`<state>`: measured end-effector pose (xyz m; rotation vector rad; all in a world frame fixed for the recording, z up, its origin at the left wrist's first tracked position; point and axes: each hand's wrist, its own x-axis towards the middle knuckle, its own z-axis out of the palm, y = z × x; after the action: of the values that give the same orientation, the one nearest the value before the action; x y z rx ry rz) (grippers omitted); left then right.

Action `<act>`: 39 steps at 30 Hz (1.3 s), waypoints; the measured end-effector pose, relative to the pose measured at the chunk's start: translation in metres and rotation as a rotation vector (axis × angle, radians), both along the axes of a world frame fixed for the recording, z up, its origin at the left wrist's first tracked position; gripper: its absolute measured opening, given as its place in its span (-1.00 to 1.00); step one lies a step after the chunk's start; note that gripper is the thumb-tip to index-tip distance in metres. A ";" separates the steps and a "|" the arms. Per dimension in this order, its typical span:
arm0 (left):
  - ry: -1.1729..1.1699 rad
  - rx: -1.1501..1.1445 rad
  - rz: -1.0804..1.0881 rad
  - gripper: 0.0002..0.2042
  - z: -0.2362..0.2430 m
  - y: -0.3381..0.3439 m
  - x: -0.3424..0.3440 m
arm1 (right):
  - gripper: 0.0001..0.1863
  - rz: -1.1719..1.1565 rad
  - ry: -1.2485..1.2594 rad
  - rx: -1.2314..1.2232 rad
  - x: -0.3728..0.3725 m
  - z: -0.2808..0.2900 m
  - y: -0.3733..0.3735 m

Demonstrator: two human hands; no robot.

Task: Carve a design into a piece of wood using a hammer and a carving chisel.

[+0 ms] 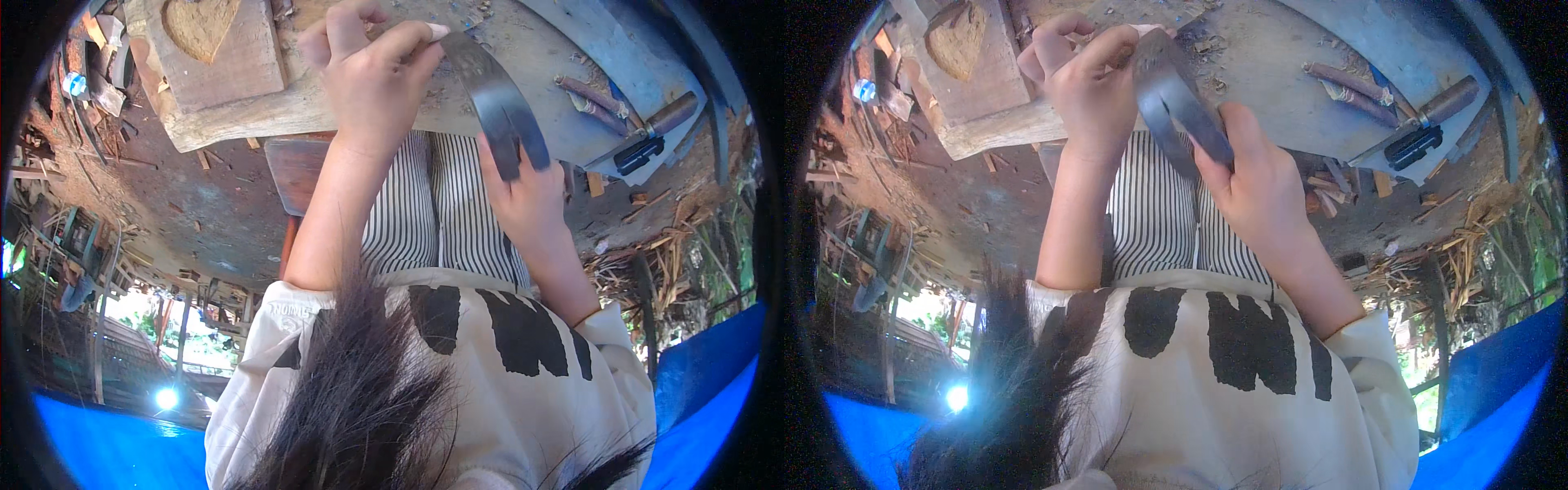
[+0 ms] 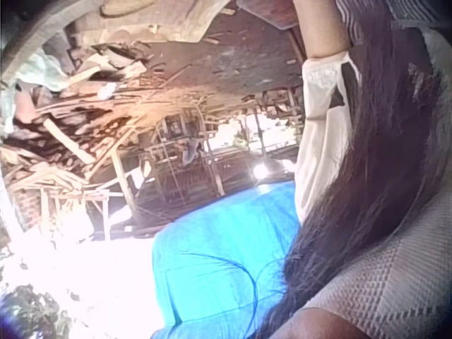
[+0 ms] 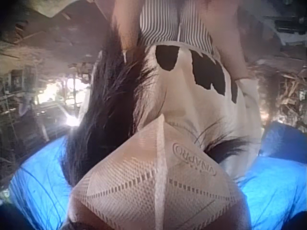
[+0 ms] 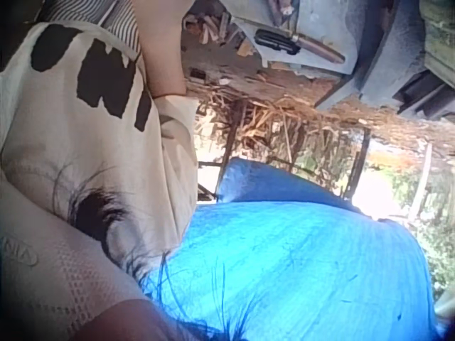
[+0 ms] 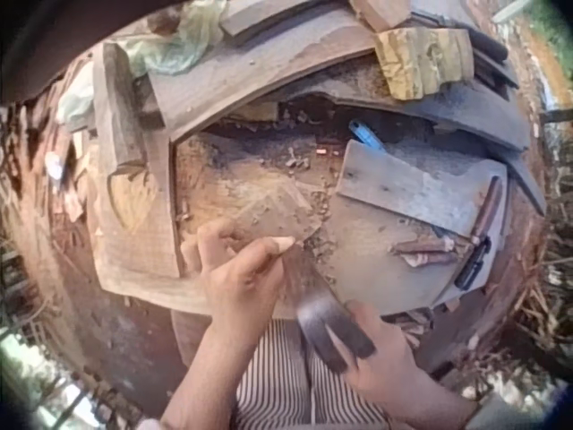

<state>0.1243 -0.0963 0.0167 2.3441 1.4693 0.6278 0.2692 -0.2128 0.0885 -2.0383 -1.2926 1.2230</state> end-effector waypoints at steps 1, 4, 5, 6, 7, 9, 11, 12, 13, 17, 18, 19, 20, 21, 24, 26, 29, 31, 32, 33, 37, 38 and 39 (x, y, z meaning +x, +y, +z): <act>-0.001 0.000 0.011 -0.84 0.004 -0.001 0.001 | -0.67 0.015 -0.013 -0.087 -0.001 0.001 0.002; 0.006 -0.259 0.033 -0.65 0.011 -0.005 0.007 | -0.65 -0.003 -0.046 0.008 -0.004 -0.001 -0.001; -0.131 -0.271 0.060 -0.78 0.004 -0.006 0.009 | -0.65 -0.019 -0.064 0.109 -0.005 -0.002 -0.003; -0.262 -0.279 0.087 -0.90 0.001 -0.005 0.009 | -0.65 -0.006 -0.064 0.112 -0.005 -0.003 -0.003; -0.266 -0.275 0.100 -0.90 0.000 -0.005 0.008 | -0.66 0.015 -0.088 0.040 -0.006 -0.003 -0.002; -0.152 -0.103 0.024 -0.84 0.001 -0.001 0.006 | -0.66 0.047 -0.119 -0.029 -0.007 -0.005 -0.002; -0.118 -0.121 0.028 -0.84 0.011 0.001 0.006 | -0.67 0.016 -0.095 -0.001 -0.009 -0.006 -0.003; -0.076 -0.141 0.025 -0.83 0.015 0.002 0.006 | -0.67 0.029 -0.098 0.004 -0.010 -0.005 -0.001; -0.080 -0.136 0.037 -0.83 0.011 0.000 0.005 | -0.67 0.018 -0.077 0.033 -0.011 -0.003 0.002; -0.280 -0.223 0.059 -0.82 0.004 -0.003 0.002 | -0.67 0.000 -0.078 -0.039 -0.012 0.002 0.007; -0.204 -0.218 0.023 -0.82 0.006 -0.002 0.002 | -0.67 0.013 -0.090 -0.039 -0.010 0.001 0.005; -0.216 -0.217 0.035 -0.82 0.010 -0.002 0.003 | -0.65 0.004 -0.095 0.000 -0.008 -0.001 0.000; -0.188 -0.237 0.028 -0.82 0.015 -0.001 0.004 | -0.59 -0.004 -0.100 0.038 -0.006 -0.002 -0.002; -0.149 -0.255 0.021 -0.83 0.021 -0.002 0.004 | -0.59 0.007 -0.101 0.040 -0.005 0.000 -0.001; -0.203 -0.201 0.020 -0.83 0.013 0.000 0.003 | -0.56 0.011 -0.118 -0.343 -0.006 0.015 0.013; -0.209 -0.225 0.035 -0.83 0.017 0.001 0.002 | -0.56 0.005 -0.092 -0.179 -0.005 0.007 0.002; -0.231 -0.198 0.041 -0.84 0.010 -0.001 0.003 | -0.57 0.023 -0.095 0.090 -0.004 -0.001 -0.004; -0.232 -0.145 0.046 -0.85 0.000 -0.002 -0.001 | -0.57 0.059 -0.108 0.195 -0.007 -0.006 -0.001; -0.230 -0.175 0.035 -0.84 -0.004 -0.002 -0.004 | -0.59 0.036 -0.109 0.114 -0.009 -0.008 0.002; -0.234 -0.207 0.026 -0.84 -0.006 -0.003 -0.005 | -0.60 0.015 -0.117 0.032 -0.009 -0.008 0.003; -0.293 -0.321 0.064 -0.85 -0.002 -0.005 0.000 | -0.60 0.045 -0.201 0.135 0.000 -0.013 -0.012; -0.254 -0.237 0.047 -0.86 0.002 -0.003 0.002 | -0.61 0.037 -0.230 0.178 0.006 -0.021 -0.028; -0.202 -0.149 0.031 -0.86 0.005 -0.002 0.001 | -0.62 0.027 -0.246 0.224 0.003 -0.022 -0.024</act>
<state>0.1255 -0.0984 0.0219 2.0836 1.4123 0.7142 0.2723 -0.2370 0.0665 -2.0580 -1.4990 0.8142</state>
